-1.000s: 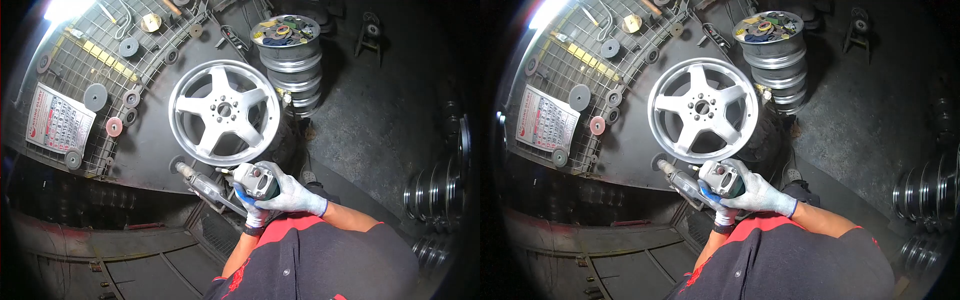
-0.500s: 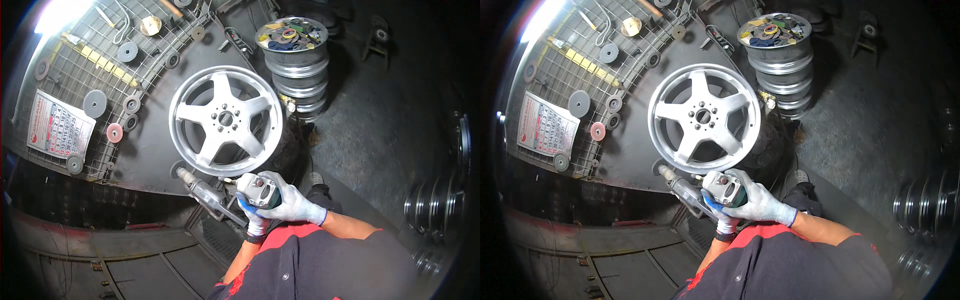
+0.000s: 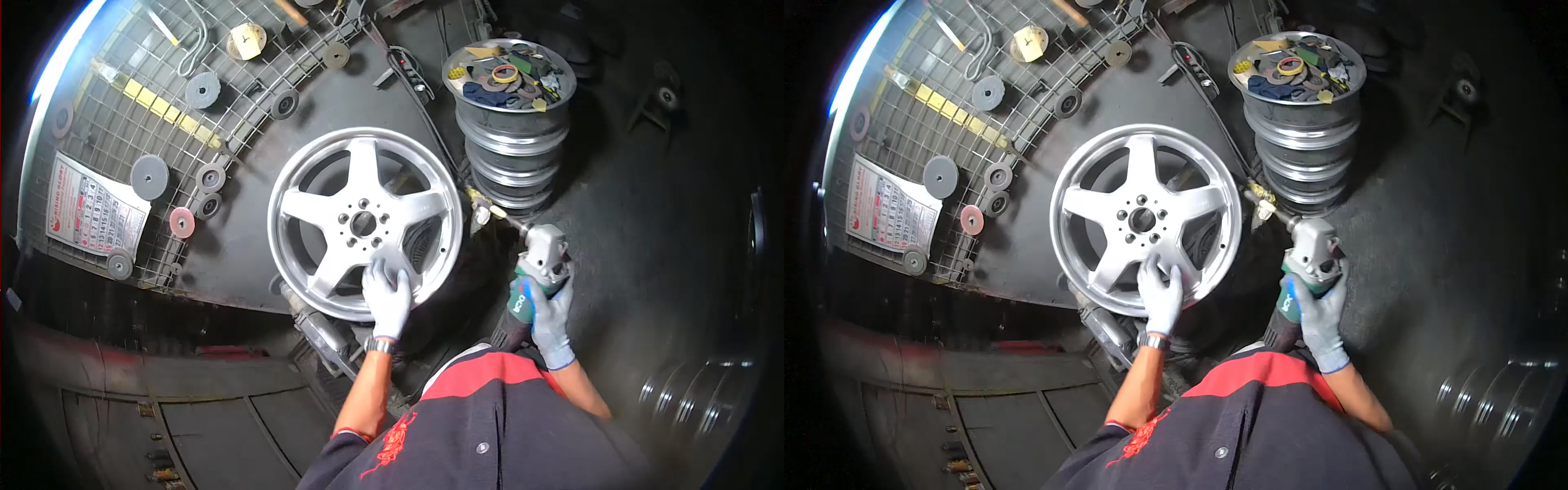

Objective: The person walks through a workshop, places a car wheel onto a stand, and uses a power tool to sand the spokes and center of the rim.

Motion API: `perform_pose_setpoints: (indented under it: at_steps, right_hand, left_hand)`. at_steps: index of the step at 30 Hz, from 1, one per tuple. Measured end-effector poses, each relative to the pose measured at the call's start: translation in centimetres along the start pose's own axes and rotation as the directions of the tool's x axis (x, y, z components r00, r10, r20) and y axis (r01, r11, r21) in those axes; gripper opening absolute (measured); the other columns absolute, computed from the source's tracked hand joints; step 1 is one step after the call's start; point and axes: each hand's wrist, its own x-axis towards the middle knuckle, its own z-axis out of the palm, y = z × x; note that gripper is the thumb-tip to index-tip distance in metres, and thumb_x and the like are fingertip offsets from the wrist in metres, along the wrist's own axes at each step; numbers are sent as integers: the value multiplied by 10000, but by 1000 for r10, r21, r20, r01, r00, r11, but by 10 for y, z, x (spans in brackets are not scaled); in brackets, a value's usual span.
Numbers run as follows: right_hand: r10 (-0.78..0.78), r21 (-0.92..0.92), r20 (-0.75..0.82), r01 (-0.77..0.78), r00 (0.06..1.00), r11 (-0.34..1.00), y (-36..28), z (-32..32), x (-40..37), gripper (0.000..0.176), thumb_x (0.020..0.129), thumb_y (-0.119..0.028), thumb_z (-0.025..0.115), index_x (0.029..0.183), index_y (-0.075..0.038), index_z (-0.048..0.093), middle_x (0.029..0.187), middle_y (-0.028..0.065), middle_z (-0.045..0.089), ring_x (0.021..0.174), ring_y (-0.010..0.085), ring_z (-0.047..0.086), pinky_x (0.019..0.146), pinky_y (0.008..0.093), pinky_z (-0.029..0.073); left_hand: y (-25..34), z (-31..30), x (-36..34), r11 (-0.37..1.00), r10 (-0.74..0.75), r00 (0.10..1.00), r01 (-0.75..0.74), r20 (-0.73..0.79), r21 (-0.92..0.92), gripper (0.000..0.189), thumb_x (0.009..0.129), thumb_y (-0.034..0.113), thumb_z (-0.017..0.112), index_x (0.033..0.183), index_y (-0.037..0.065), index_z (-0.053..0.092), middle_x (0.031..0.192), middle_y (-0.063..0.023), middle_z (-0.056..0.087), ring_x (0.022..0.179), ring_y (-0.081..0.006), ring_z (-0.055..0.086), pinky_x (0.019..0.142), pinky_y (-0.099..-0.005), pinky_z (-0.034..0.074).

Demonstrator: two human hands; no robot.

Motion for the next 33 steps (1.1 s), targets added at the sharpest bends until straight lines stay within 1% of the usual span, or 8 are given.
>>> perform_pose_setpoints:
  at_steps: [4, 10, 15, 20, 25, 28, 30, 33]
  right_hand:
    - [-42, -66, -35, 40, 999, 997, -9, -24, 33, 657, 899, -93, 664, 1449, -93, 304, 1126, 139, 608, 857, 221, 669, 739, 368, 584]
    - [-67, -25, -28, 66, 997, 997, -8, -47, 72, 642, 905, -100, 654, 1446, -92, 309, 1115, 142, 604, 876, 230, 657, 749, 374, 579]
    - [4, 0, -48, -4, 999, 1000, -4, -59, 95, 620, 928, -125, 634, 1454, -111, 306, 1071, 137, 610, 852, 228, 649, 733, 369, 572]
    - [63, 18, -57, -62, 996, 998, -18, -47, 102, 600, 949, -202, 618, 1450, -97, 306, 1088, 150, 598, 870, 249, 641, 748, 395, 567]
    - [32, 24, 1, -32, 999, 999, -21, -45, 111, 607, 933, -165, 606, 1451, -69, 304, 1088, 157, 591, 868, 244, 631, 747, 395, 566]
    - [36, 18, 8, -36, 999, 999, -20, -39, 110, 637, 930, -172, 618, 1467, -73, 291, 1072, 154, 589, 856, 242, 626, 739, 402, 569]
    - [47, 23, 52, -48, 998, 999, -16, -42, 112, 656, 929, -179, 628, 1478, -77, 284, 1060, 151, 587, 853, 241, 624, 739, 402, 570]
    - [70, -19, 80, -68, 994, 997, -27, -27, 102, 574, 926, -185, 625, 1414, -65, 348, 1037, 144, 583, 839, 238, 616, 735, 393, 561]
  left_hand:
    - [16, 29, 64, 940, 74, 996, -54, -48, 336, 700, 854, 354, 639, 1420, -6, 440, 1397, -232, 480, 1332, -424, 394, 1083, -563, 314]
    - [50, 34, 121, 934, -355, 895, 324, 270, 152, 787, 883, 407, 600, 1508, 12, 331, 1189, -286, 635, 1113, -447, 612, 960, -498, 470]
    - [50, 45, 156, 918, -391, 864, 343, 317, 197, 901, 931, 470, 485, 1559, -3, 45, 1024, -344, 666, 892, -483, 674, 859, -479, 530]
    - [44, 60, 202, 976, -196, 975, 184, 101, 119, 827, 884, 390, 569, 1519, -37, 255, 1447, -283, 446, 1290, -409, 498, 1076, -464, 401]
    - [54, 44, 219, 984, 92, 985, -67, -146, 166, 712, 742, 294, 694, 1327, -61, 497, 1303, -272, 532, 1226, -396, 518, 1056, -448, 416]
    - [57, 42, 221, 968, -169, 985, 161, 27, 193, 685, 732, 269, 671, 1314, -54, 511, 1161, -254, 604, 1095, -406, 589, 947, -483, 473]
    - [45, 66, 220, 956, -256, 962, 266, -94, 125, 660, 714, 278, 666, 1291, -15, 537, 1073, -228, 633, 1004, -398, 624, 876, -497, 500]
    - [48, 80, 222, 911, -405, 911, 409, -73, 56, 523, 909, 294, 525, 1351, 14, 515, 1157, -236, 619, 1065, -400, 607, 946, -479, 460]
